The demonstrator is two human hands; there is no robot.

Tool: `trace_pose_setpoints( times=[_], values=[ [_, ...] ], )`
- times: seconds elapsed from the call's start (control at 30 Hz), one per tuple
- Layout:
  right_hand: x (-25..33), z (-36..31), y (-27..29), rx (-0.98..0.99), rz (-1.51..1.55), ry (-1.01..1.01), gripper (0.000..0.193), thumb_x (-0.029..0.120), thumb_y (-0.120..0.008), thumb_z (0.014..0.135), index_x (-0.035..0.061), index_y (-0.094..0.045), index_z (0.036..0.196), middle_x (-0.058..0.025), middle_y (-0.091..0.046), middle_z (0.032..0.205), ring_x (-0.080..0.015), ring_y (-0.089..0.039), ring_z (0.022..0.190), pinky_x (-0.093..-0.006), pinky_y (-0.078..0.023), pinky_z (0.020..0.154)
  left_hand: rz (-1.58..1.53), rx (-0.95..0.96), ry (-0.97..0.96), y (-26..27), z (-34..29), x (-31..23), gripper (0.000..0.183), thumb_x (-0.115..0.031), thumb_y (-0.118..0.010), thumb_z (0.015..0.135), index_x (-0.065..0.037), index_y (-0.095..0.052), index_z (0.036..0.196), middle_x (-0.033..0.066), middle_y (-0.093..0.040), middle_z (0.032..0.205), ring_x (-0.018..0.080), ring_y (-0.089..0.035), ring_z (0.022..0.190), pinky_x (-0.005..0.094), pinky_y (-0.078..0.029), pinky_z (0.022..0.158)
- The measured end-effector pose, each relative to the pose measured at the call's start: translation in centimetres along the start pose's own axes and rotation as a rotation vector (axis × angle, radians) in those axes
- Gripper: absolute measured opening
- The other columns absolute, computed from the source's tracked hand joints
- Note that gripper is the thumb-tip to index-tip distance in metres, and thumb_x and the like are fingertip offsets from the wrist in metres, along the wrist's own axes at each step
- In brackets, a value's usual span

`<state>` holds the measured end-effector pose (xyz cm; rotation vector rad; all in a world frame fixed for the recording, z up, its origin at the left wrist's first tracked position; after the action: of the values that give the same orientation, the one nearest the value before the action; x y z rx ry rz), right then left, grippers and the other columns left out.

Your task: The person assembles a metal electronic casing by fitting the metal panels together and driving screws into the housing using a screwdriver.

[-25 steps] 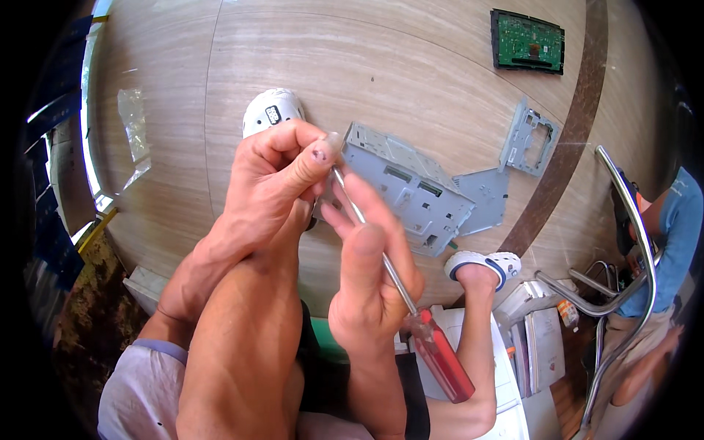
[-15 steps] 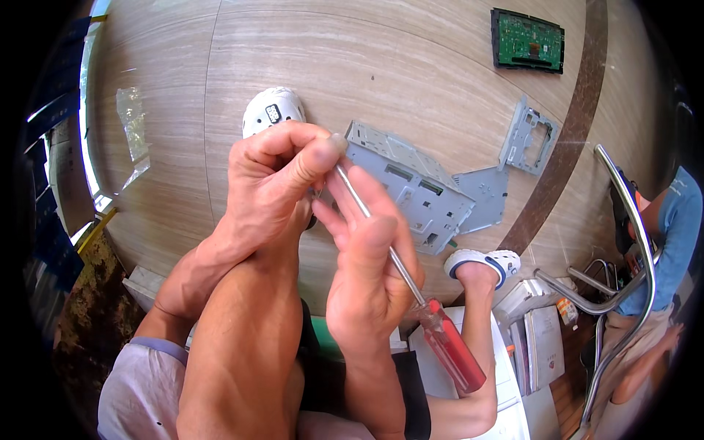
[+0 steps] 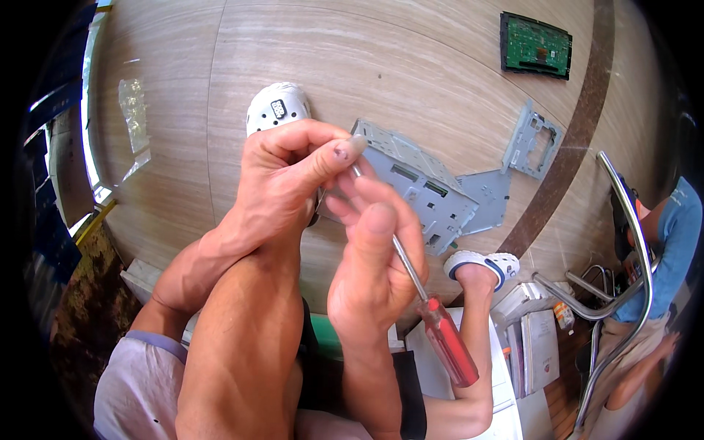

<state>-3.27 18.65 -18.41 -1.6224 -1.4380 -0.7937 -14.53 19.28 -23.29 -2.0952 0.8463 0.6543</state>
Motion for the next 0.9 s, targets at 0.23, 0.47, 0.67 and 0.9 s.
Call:
trace_pose_setpoints(
  times=[0.23, 0.47, 0.67, 0.9],
  values=[
    [0.0, 0.6, 0.2, -0.015, -0.022, 0.044, 0.036, 0.031, -0.047, 0.102, -0.0017, -0.052, 0.114, -0.0248, -0.061, 0.119, -0.0319, -0.062, 0.109, -0.0401, -0.049, 0.092, 0.064, 0.007, 0.000, 0.2, 0.3, 0.5, 0.014, -0.012, -0.065, 0.092, 0.001, -0.070, 0.092, 0.0059, -0.068, 0.075, 0.0088, -0.059, 0.063, 0.0226, -0.047, 0.057],
    [-0.3, 0.9, 1.2, -0.059, -0.082, 0.018, 0.035, 0.027, -0.050, 0.101, -0.0059, -0.053, 0.112, -0.0256, -0.059, 0.122, -0.0283, -0.065, 0.102, -0.0397, -0.054, 0.088, 0.178, -0.014, 0.046, 0.8, 0.4, 0.0, 0.032, -0.029, -0.055, 0.100, 0.000, -0.069, 0.098, -0.0021, -0.055, 0.063, 0.0031, -0.044, 0.052, 0.0190, -0.034, 0.048],
    [-1.7, 1.1, 2.7, -0.073, -0.240, -0.020, 0.031, 0.024, -0.051, 0.101, -0.0058, -0.057, 0.108, -0.0230, -0.061, 0.119, -0.0253, -0.065, 0.101, -0.0367, -0.055, 0.086, 0.126, -0.321, -0.071, 2.8, 0.3, -0.1, 0.034, -0.034, -0.058, 0.098, -0.002, -0.069, 0.093, -0.0045, -0.049, 0.058, 0.0017, -0.039, 0.051, 0.0194, -0.028, 0.046],
    [-1.7, 1.7, 1.9, -0.055, -0.467, 0.053, 0.029, 0.021, -0.050, 0.101, -0.0061, -0.060, 0.105, -0.0221, -0.063, 0.116, -0.0231, -0.065, 0.098, -0.0352, -0.054, 0.085, 0.143, -0.312, -0.066, 3.9, 0.1, 0.7, 0.028, -0.028, -0.059, 0.097, -0.002, -0.069, 0.094, -0.0042, -0.052, 0.064, 0.0016, -0.042, 0.056, 0.0192, -0.031, 0.049]
  ],
)
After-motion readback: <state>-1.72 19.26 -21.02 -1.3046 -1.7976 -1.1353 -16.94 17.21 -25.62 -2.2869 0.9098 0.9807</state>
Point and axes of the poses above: each hand's wrist, its own z-axis towards the middle knuckle, its own y-axis out of the back of the hand, x = y × z, the point moved 3 cm from there along z, towards the middle knuckle
